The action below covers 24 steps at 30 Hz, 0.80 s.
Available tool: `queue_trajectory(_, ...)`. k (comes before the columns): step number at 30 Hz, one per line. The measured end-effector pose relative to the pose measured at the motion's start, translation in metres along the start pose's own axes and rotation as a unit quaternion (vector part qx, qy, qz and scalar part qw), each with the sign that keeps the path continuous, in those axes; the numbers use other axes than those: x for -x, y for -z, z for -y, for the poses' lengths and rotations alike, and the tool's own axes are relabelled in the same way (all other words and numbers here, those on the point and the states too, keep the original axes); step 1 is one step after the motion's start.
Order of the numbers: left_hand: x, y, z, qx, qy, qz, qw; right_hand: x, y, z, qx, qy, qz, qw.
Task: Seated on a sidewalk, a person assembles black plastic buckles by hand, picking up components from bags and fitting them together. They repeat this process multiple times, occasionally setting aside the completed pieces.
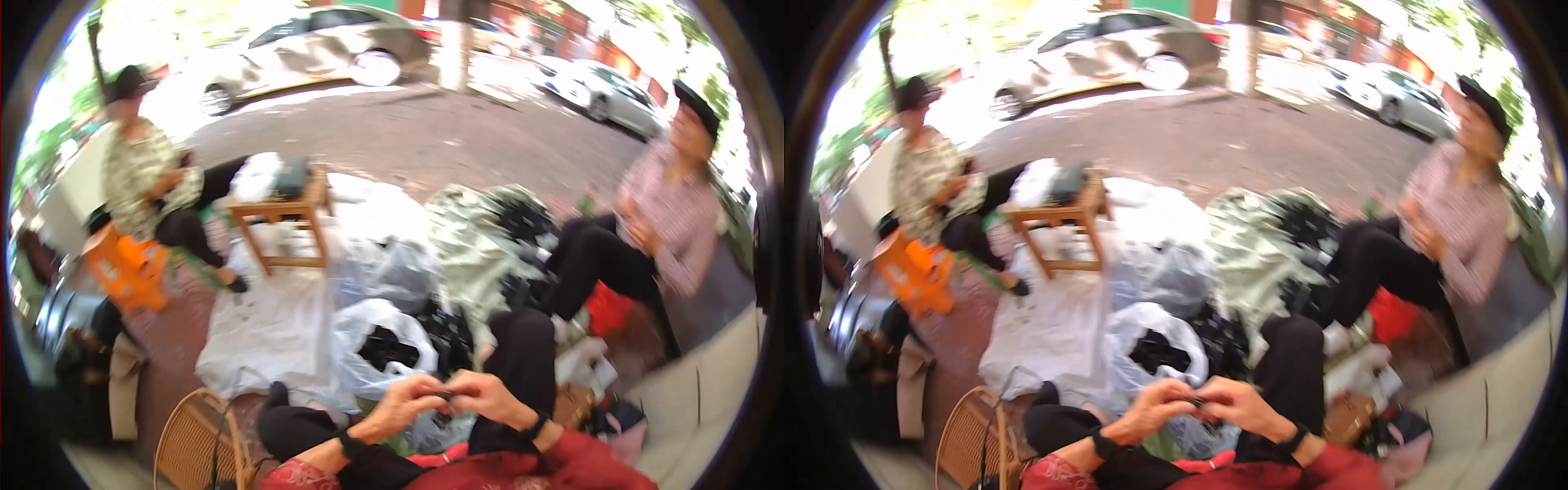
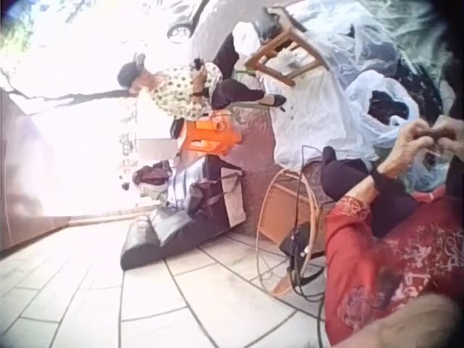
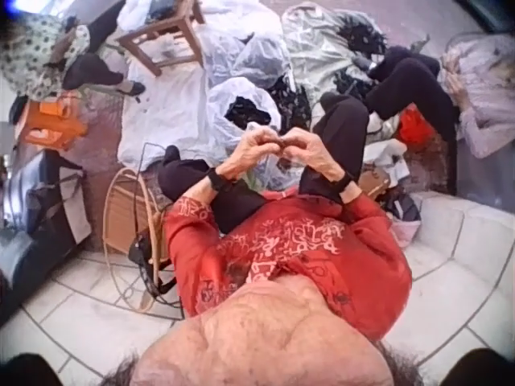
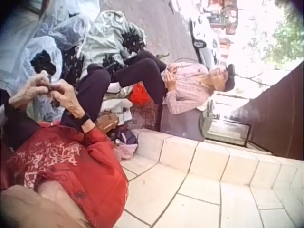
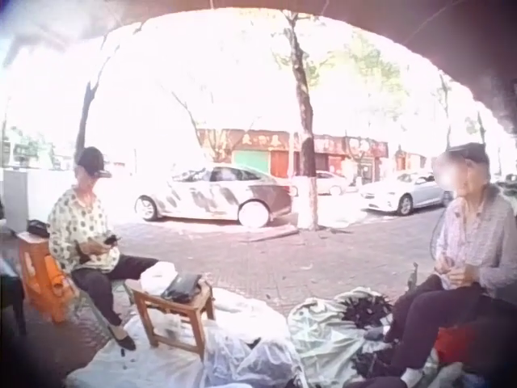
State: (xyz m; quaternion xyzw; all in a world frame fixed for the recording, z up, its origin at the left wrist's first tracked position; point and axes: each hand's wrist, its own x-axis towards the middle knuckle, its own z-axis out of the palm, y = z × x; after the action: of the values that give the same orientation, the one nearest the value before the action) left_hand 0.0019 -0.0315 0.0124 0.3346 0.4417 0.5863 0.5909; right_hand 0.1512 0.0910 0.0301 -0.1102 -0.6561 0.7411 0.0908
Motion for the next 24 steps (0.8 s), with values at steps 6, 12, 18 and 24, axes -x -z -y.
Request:
queue_trajectory(6, -0.023, -0.022, 0.013, -0.008, -0.056, 0.136, 0.989, 0.035, 0.000, 0.005, 0.017, -0.061, -0.139, 0.988)
queue_trajectory(12, -0.013, -0.033, 0.005, 0.032, -0.033, 0.009, 0.999, 0.028, 0.007, -0.001, -0.012, -0.095, -0.090, 0.991)
queue_trajectory(18, -0.029, -0.026, 0.027, -0.029, -0.057, -0.012, 0.998, 0.022, 0.002, 0.004, -0.006, -0.103, -0.083, 0.991)
queue_trajectory(24, -0.028, -0.026, 0.033, -0.020, -0.031, 0.001, 0.999, 0.020, 0.009, 0.005, -0.024, -0.156, -0.067, 0.985)
